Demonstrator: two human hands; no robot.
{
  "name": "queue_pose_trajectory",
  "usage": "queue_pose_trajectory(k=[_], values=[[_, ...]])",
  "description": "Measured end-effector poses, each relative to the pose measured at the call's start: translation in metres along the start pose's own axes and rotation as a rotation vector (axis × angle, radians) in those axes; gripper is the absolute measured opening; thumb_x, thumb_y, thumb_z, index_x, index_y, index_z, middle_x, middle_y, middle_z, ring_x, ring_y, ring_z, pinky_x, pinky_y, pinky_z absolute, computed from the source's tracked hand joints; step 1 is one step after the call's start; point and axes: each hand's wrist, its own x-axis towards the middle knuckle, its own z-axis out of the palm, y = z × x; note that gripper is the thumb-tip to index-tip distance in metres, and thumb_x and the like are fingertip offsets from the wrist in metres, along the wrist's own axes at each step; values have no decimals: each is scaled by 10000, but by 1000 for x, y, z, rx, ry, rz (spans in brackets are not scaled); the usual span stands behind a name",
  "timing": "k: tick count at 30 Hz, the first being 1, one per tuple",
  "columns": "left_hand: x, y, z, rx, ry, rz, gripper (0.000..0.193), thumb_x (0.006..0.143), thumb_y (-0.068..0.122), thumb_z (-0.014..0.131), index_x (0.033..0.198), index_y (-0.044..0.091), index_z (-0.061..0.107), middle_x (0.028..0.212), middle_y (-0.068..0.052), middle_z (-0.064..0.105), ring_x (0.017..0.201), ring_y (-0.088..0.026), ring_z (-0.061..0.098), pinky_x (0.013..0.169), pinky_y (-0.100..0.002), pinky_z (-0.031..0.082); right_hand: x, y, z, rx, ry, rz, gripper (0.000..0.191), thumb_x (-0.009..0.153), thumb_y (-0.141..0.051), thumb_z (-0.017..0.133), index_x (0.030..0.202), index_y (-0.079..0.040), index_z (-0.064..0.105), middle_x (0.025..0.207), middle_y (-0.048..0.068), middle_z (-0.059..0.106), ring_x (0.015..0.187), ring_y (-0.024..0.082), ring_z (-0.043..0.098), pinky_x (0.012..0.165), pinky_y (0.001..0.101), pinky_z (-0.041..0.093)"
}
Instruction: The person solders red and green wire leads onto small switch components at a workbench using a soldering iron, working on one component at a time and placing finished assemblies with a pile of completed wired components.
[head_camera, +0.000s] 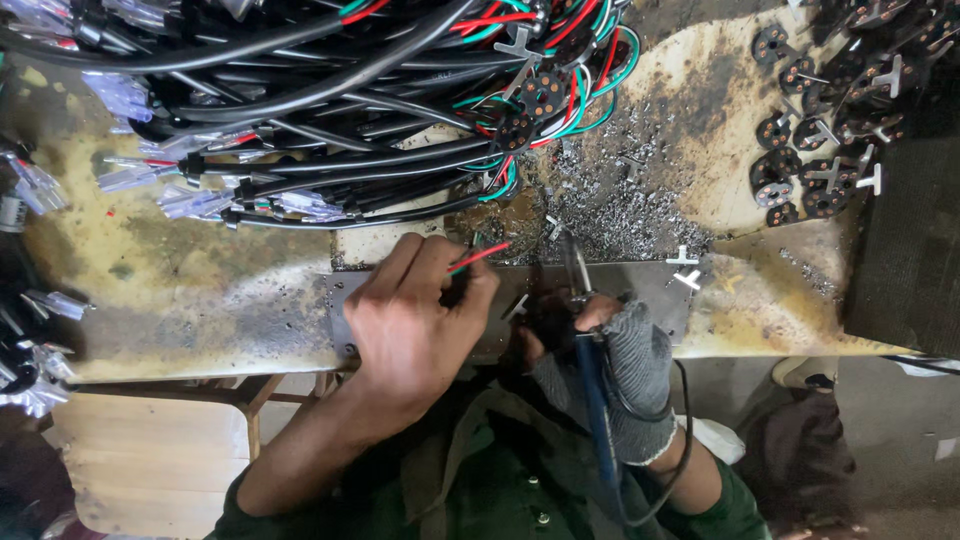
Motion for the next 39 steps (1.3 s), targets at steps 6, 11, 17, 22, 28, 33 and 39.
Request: queue_pose_trajectory(k=[6, 11, 17, 22, 28, 33, 39], values=[[-18, 0, -9, -388, -351, -22, 117, 776, 100, 831, 803, 75, 719, 710, -33, 656, 525, -153, 615, 467, -311, 470, -10, -14, -3, 797, 10, 493, 630, 815, -3, 840, 1222, -135, 377, 1118, 43, 647, 935, 138, 670, 754, 258, 571], [-27, -2, -7, -425, -338, -2, 127, 800, 86, 820, 890, 60, 733, 770, -53, 672, 569, -177, 636, 496, -314, 491, -27, -1, -13, 165, 94, 199, 398, 899, -23, 781, 1193, -70, 516, 951, 63, 654, 824, 148, 639, 770, 268, 513], [-27, 2, -5, -406, -290, 30, 130, 817, 83, 814, 887, 59, 707, 789, -61, 661, 628, -225, 655, 543, -340, 507, -41, 31, -34, 17, -79, -174, 334, 911, -102, 758, 1170, -142, 551, 873, 62, 647, 733, 225, 634, 646, 340, 498], [-28, 8, -2, -408, -230, 10, 156, 800, 89, 824, 859, 50, 684, 771, -74, 638, 636, -238, 655, 552, -355, 511, -47, 48, -36, -65, -154, -342, 382, 847, -79, 746, 1149, -220, 560, 797, 71, 652, 637, 277, 650, 568, 415, 510], [-30, 9, -1, -422, -160, 82, 164, 794, 64, 816, 882, 47, 678, 811, -80, 645, 690, -259, 661, 608, -366, 534, -42, 45, -33, -140, -162, -419, 359, 818, -97, 747, 1078, -227, 537, 761, 70, 603, 610, 309, 582, 548, 418, 462], [-31, 9, 1, -421, -136, 64, 175, 779, 68, 828, 865, 57, 676, 798, -75, 638, 686, -254, 665, 605, -361, 537, -47, 36, -35, 56, -58, 242, 289, 903, -39, 739, 1013, -243, 566, 713, 63, 607, 627, 257, 575, 556, 395, 494], [-32, 8, 2, -424, -134, 88, 168, 794, 54, 817, 874, 60, 669, 812, -64, 645, 691, -245, 665, 608, -358, 538, -41, 40, -38, -6, -172, -395, 138, 953, -104, 706, 1050, -134, 613, 763, 17, 609, 676, 251, 613, 629, 382, 475]])
